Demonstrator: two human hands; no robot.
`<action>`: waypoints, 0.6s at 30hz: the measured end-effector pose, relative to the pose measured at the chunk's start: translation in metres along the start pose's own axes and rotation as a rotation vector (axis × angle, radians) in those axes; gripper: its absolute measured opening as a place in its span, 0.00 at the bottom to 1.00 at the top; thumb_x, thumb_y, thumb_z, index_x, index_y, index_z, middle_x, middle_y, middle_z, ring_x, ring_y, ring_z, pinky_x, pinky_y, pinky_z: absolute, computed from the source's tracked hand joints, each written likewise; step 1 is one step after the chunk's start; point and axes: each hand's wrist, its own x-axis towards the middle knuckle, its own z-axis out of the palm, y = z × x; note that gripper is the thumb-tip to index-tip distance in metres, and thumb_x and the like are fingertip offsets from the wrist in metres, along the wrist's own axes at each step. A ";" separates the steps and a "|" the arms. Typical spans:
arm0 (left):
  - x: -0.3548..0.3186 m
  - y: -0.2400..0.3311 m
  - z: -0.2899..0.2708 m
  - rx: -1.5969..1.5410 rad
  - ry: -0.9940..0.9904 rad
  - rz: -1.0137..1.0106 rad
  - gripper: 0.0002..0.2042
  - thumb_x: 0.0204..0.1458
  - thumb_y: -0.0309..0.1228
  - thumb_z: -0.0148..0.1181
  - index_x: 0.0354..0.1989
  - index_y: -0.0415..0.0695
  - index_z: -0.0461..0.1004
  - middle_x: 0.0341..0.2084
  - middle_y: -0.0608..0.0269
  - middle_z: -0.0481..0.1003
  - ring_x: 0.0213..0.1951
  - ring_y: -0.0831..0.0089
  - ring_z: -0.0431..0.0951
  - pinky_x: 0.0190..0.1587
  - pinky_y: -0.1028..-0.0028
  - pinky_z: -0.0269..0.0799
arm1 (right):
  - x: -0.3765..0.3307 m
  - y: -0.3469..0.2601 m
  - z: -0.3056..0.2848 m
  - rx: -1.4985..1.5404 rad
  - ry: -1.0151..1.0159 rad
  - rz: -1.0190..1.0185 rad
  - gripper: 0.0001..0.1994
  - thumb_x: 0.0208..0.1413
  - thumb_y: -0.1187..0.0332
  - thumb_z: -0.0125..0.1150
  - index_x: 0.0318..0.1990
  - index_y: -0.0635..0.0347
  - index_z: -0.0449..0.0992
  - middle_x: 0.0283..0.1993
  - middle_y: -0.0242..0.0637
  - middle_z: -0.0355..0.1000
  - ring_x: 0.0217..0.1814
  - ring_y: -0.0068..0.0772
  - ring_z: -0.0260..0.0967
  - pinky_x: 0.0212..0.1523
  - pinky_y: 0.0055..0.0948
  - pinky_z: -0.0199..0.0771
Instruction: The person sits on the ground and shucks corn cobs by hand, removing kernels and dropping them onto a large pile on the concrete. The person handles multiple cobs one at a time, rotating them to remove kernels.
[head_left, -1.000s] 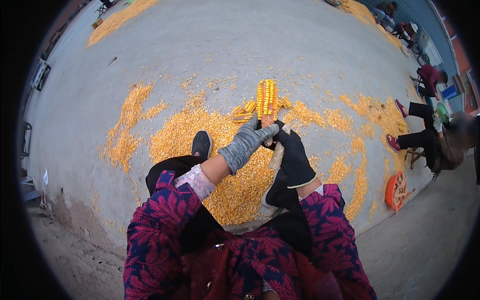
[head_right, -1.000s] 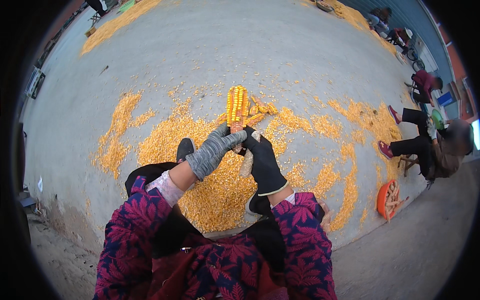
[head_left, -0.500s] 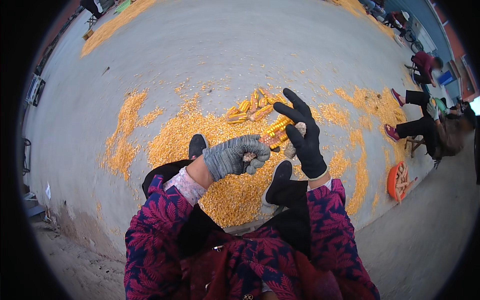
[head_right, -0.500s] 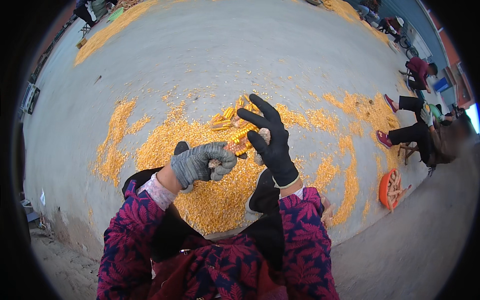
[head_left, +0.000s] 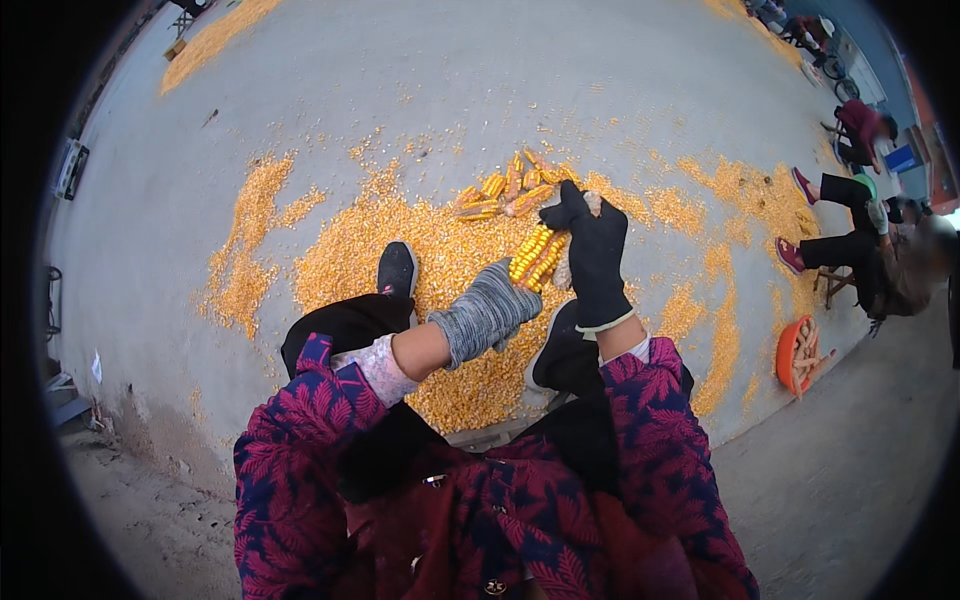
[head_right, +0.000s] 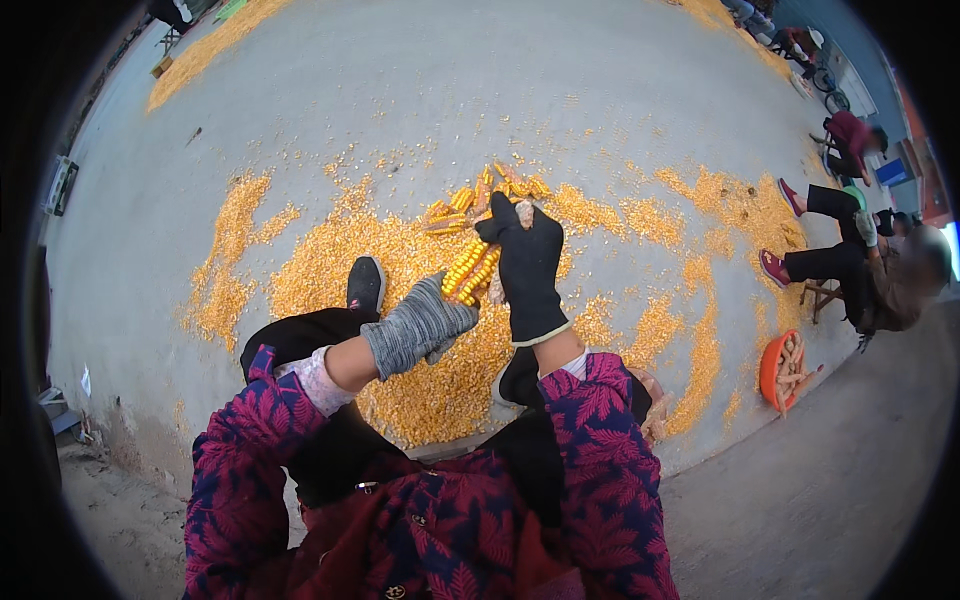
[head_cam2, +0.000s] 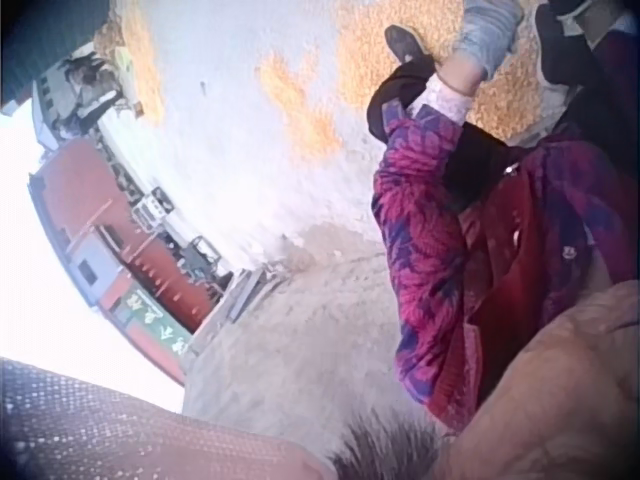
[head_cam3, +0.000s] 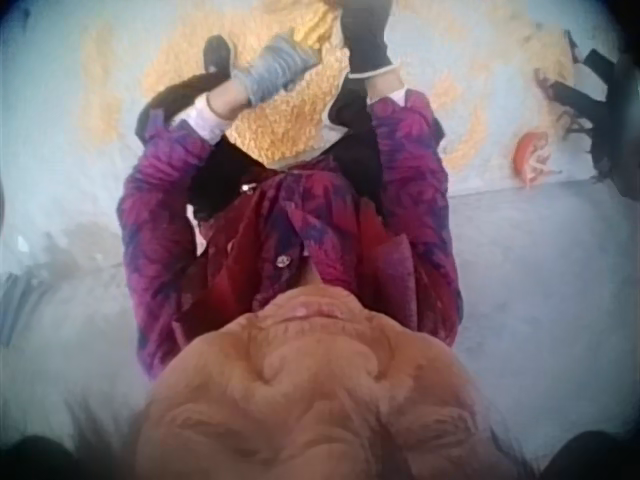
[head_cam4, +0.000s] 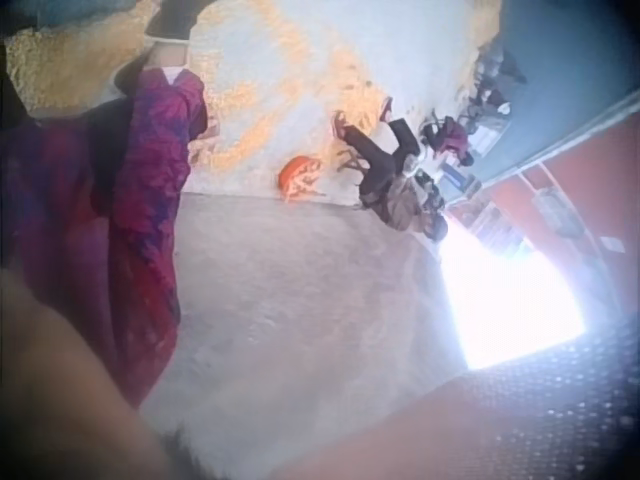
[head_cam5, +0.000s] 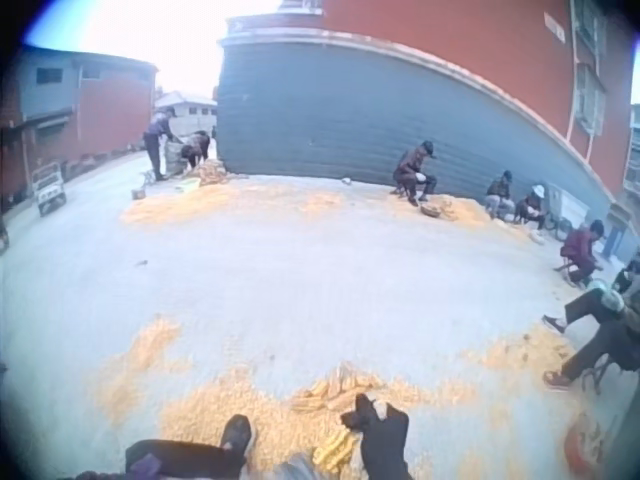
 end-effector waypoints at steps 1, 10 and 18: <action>0.005 -0.004 0.003 0.159 0.063 0.073 0.19 0.46 0.31 0.59 0.44 0.38 0.61 0.14 0.64 0.66 0.08 0.77 0.62 0.09 0.75 0.57 | 0.019 0.011 -0.018 0.228 -0.103 0.195 0.16 0.55 0.62 0.54 0.22 0.65 0.72 0.19 0.34 0.68 0.21 0.29 0.67 0.28 0.29 0.70; 0.001 0.009 -0.024 -0.628 -0.531 -0.118 0.13 0.52 0.34 0.53 0.43 0.41 0.66 0.15 0.68 0.65 0.09 0.85 0.57 0.09 0.83 0.52 | 0.006 -0.016 -0.053 0.242 -0.411 0.099 0.23 0.60 0.55 0.40 0.46 0.68 0.71 0.46 0.43 0.70 0.50 0.34 0.67 0.51 0.30 0.64; -0.008 0.004 -0.015 -0.784 -0.644 -0.221 0.10 0.50 0.33 0.55 0.37 0.42 0.66 0.10 0.70 0.61 0.09 0.83 0.59 0.08 0.80 0.54 | -0.011 -0.021 -0.031 0.172 -0.411 -0.001 0.17 0.58 0.61 0.46 0.27 0.67 0.73 0.27 0.39 0.72 0.33 0.33 0.71 0.40 0.30 0.69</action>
